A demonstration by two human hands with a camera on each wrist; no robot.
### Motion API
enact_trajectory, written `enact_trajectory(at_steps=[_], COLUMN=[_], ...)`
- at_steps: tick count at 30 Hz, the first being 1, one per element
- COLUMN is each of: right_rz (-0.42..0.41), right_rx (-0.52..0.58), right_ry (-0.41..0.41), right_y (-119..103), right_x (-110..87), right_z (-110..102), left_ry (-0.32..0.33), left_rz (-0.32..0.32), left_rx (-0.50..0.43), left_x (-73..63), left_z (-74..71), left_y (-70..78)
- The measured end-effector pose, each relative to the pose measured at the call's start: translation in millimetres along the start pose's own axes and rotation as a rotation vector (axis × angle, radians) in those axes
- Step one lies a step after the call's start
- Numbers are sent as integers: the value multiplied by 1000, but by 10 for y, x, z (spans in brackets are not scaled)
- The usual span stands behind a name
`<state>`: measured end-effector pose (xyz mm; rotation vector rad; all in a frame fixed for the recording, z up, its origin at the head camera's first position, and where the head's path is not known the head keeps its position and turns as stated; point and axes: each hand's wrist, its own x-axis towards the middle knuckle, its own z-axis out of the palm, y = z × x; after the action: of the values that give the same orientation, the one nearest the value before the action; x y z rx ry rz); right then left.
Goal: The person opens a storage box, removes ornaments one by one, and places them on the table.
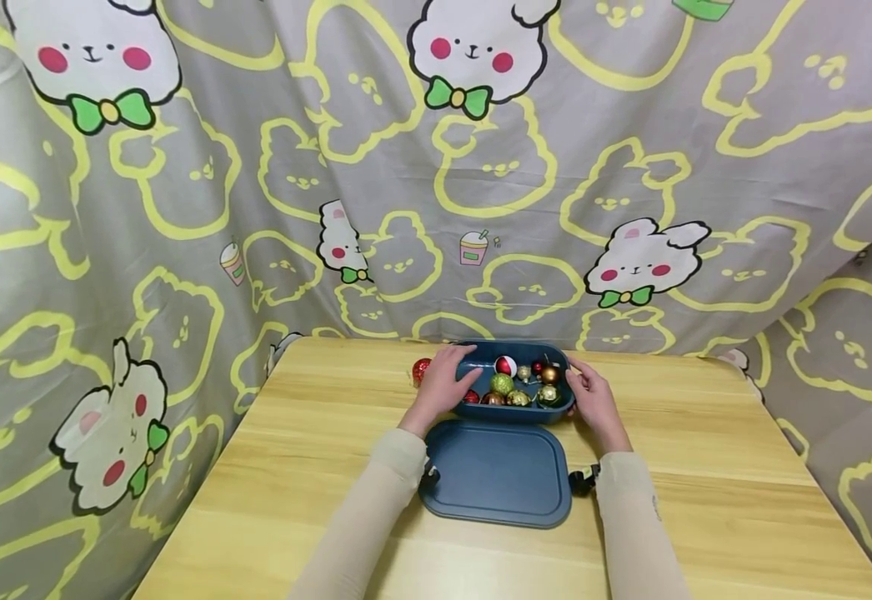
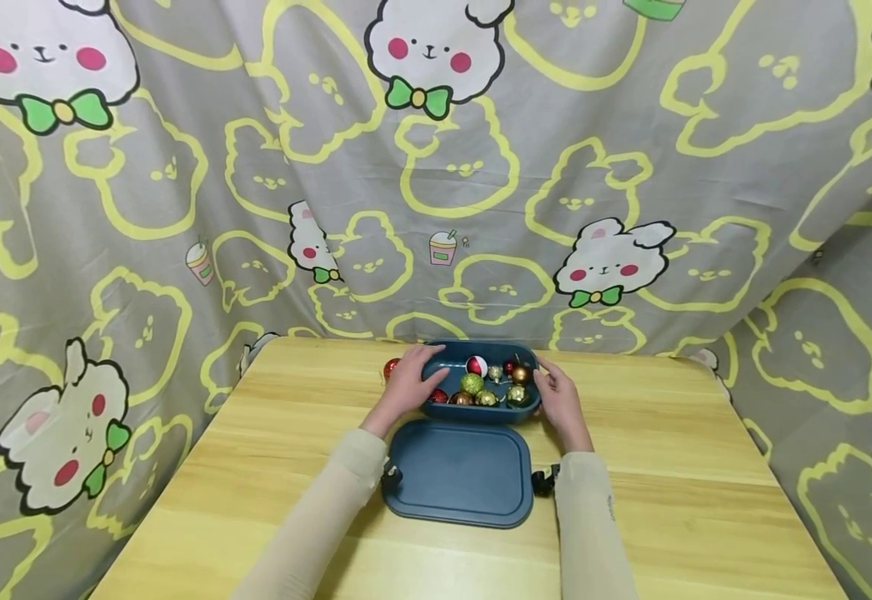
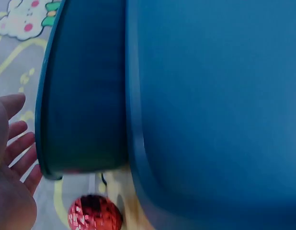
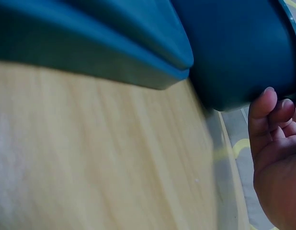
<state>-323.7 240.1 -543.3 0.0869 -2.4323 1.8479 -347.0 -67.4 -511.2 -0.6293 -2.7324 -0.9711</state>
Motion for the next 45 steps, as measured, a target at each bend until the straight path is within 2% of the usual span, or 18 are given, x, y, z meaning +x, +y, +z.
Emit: enact_trajectory(at_steps=[4, 9, 12, 18, 24, 29, 39, 45], right_rz=[-10, 8, 12, 21, 10, 11, 4, 20], right_rx=[-30, -35, -33, -39, -40, -39, -38, -46], right_ry=[32, 54, 52, 52, 43, 42, 30, 27], right_y=[172, 182, 187, 203, 222, 226, 213, 216], right_x=[54, 65, 72, 70, 69, 74, 61, 72], right_z=[26, 44, 44, 26, 18, 23, 23, 6], left_ry=[-53, -109, -139, -187, -243, -302, -306, -316], left_rz=[3, -13, -32, -51, -129, -178, -201, -180], left_rx=[5, 79, 139, 181, 251, 263, 253, 225], left_x=[21, 67, 79, 107, 130, 145, 162, 178], left_z=[89, 209, 240, 278, 318, 318, 348, 356], left_y=[108, 180, 221, 301, 332, 345, 328, 320])
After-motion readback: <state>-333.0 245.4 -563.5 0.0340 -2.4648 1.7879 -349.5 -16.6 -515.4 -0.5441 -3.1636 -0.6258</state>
